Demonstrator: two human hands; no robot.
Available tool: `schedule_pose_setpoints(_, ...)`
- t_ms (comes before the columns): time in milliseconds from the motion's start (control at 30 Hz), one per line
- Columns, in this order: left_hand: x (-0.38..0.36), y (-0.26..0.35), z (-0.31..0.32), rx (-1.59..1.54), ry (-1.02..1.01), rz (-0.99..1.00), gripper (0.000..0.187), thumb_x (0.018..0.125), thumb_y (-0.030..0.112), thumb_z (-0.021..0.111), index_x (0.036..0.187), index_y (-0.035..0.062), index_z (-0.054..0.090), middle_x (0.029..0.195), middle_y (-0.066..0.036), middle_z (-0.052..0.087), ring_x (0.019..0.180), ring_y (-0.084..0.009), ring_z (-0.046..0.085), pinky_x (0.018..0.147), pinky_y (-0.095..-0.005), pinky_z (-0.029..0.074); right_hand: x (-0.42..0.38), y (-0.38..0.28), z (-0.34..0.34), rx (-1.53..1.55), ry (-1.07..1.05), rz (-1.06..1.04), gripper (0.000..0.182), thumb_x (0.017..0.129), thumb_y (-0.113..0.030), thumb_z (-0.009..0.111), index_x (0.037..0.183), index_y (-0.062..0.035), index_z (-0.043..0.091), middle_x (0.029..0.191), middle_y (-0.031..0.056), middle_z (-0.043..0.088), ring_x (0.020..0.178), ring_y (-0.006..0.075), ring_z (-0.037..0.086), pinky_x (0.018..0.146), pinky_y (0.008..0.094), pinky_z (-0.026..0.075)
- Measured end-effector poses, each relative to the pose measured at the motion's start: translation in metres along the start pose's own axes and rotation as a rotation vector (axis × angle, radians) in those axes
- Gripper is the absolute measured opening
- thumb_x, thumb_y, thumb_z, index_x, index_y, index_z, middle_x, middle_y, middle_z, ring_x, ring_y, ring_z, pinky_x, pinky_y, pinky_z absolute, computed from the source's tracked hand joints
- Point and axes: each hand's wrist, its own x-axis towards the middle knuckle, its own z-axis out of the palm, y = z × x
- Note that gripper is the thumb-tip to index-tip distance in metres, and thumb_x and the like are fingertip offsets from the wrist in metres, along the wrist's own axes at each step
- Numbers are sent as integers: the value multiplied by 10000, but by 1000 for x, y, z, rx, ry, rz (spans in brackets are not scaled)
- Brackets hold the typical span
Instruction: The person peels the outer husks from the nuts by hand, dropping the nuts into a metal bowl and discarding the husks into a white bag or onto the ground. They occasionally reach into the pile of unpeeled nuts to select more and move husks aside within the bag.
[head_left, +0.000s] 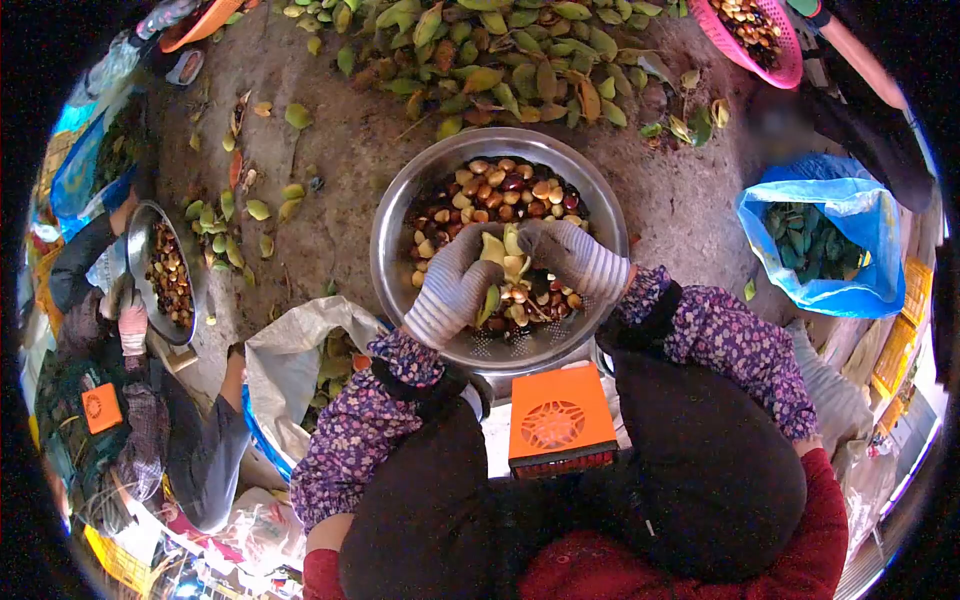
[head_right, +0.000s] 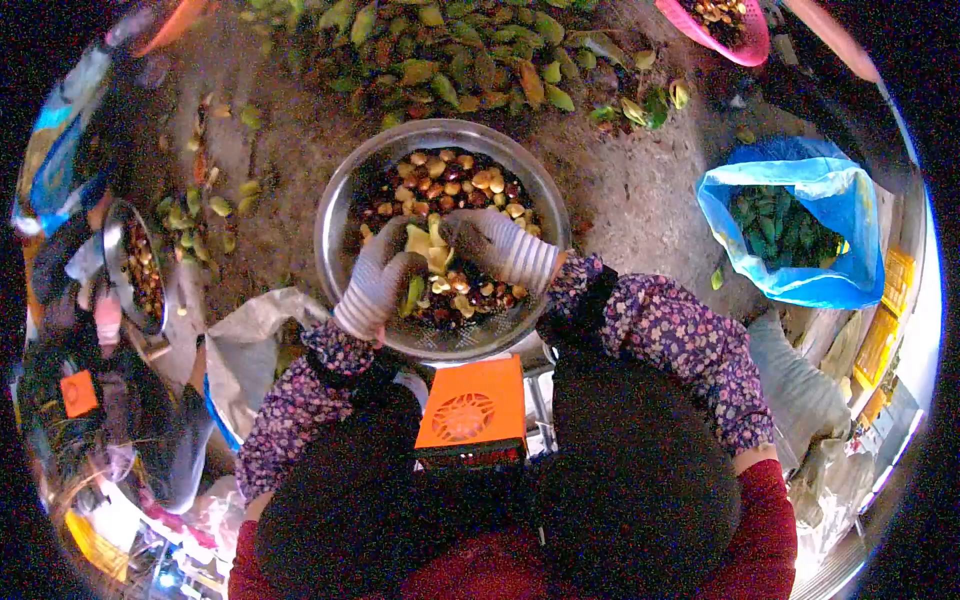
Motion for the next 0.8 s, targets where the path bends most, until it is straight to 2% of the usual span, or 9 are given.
schedule_pose_setpoints(67, 0, 0, 0, 17, 52, 35, 361, 758, 58, 499, 1107, -35, 488, 990, -147, 601, 910, -203, 574, 822, -299, 445, 1, -1, 0, 19, -4, 12, 319, 923, -296, 493, 1002, 0, 585, 842, 89, 630, 771, 137, 543, 694, 295, 454)
schedule_pose_setpoints(233, -2, -8, -7, 299, 11, 39, 387, 785, 95, 519, 1157, -2, 476, 1043, -165, 599, 992, -242, 571, 864, -312, 434, -5, -37, 10, -491, -22, 48, 470, 827, -329, 617, 1138, 10, 523, 975, 195, 635, 915, 275, 610, 781, 359, 472)
schedule_pose_setpoints(267, -5, 0, -7, 325, 19, 28, 381, 786, 97, 512, 1152, -1, 473, 1023, -196, 597, 989, -284, 581, 867, -326, 431, -4, -43, 15, -539, -18, 108, 505, 786, -327, 655, 1134, 9, 510, 979, 217, 622, 926, 347, 602, 774, 388, 479)
schedule_pose_setpoints(367, -8, 1, 0, 289, 103, 82, 315, 813, 162, 506, 1068, -24, 494, 922, -226, 606, 901, -326, 608, 794, -361, 460, -2, -42, 21, -636, 20, 99, 479, 774, -326, 664, 1079, 14, 520, 960, 230, 614, 901, 386, 593, 753, 405, 485)
schedule_pose_setpoints(400, -7, 2, 2, 288, 112, 82, 315, 813, 162, 506, 1068, -24, 494, 922, -226, 606, 901, -326, 608, 794, -361, 460, -2, -44, 23, -679, 62, 17, 380, 752, -217, 651, 1027, 13, 526, 914, 239, 609, 877, 405, 584, 740, 426, 487)
schedule_pose_setpoints(567, 2, -6, 13, 435, 168, 56, 343, 827, 265, 581, 1005, -22, 519, 830, -221, 618, 815, -374, 608, 712, -393, 474, 0, -27, 22, -917, 42, 65, 364, 639, -53, 592, 994, 9, 536, 858, 233, 611, 844, 390, 598, 732, 441, 493)
schedule_pose_setpoints(667, 11, -20, 10, 537, 140, 49, 311, 836, 253, 564, 976, -24, 543, 843, -230, 617, 814, -390, 600, 710, -401, 472, 0, -22, 23, -949, 75, 8, 358, 665, -105, 628, 987, 19, 531, 877, 225, 617, 826, 389, 605, 717, 437, 499)
schedule_pose_setpoints(733, 16, -45, 9, 340, 223, 67, 289, 839, 248, 555, 925, -28, 552, 819, -238, 611, 789, -395, 596, 694, -406, 472, 2, -28, 23, -919, 177, 198, 348, 727, -210, 665, 969, 11, 545, 839, 226, 612, 810, 381, 603, 715, 417, 483)
schedule_pose_setpoints(800, 11, -32, 9, 381, 301, 58, 282, 841, 244, 549, 910, -30, 552, 806, -241, 609, 781, -393, 598, 684, -409, 471, 5, -27, 15, -931, 116, 219, 342, 752, -234, 647, 961, 14, 539, 830, 233, 608, 805, 383, 601, 703, 420, 480)
